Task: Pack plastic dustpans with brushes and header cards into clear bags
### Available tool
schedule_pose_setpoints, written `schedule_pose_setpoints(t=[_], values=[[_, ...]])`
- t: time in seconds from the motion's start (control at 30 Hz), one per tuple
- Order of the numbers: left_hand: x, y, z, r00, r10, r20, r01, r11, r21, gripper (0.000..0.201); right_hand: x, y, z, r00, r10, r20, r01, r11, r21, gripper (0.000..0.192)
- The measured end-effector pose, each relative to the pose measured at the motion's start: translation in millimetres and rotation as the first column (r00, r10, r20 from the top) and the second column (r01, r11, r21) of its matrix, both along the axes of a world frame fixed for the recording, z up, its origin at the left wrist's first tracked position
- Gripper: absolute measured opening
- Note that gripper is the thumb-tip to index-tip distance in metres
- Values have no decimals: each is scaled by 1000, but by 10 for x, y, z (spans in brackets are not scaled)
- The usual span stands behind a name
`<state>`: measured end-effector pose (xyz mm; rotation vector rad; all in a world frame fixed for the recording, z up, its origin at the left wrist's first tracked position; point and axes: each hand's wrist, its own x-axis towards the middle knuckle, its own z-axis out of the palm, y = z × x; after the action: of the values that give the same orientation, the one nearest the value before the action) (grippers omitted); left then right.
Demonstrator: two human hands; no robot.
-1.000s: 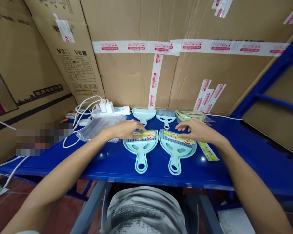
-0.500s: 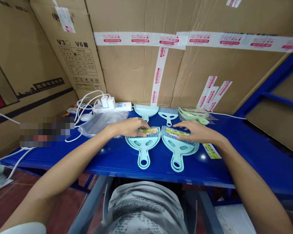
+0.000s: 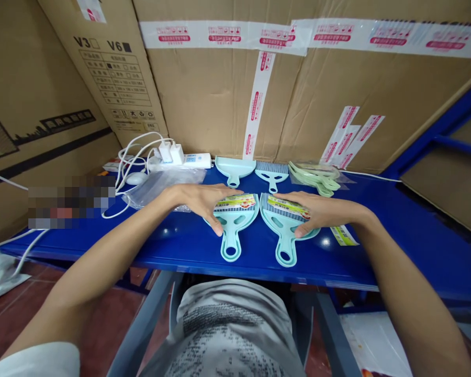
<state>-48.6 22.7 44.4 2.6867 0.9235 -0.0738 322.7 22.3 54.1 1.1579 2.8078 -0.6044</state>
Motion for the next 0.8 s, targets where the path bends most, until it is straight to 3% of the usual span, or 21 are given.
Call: schedule_pose_setpoints(t=[0.33,0.53,0.8], values=[[-13,22,20,999,-41,15,41,999,11,119,11,-3,18,999,37,-21,-38,998,-46,108],[15,121,-39,996,17,86,-21,999,44,67,-8,50,-1,995,-78,-57,81,996,45,72],[59,159,-63,996,-26,86,16,993,117,43,-51,123,-111,994,-91,-64,98,990,103,68]])
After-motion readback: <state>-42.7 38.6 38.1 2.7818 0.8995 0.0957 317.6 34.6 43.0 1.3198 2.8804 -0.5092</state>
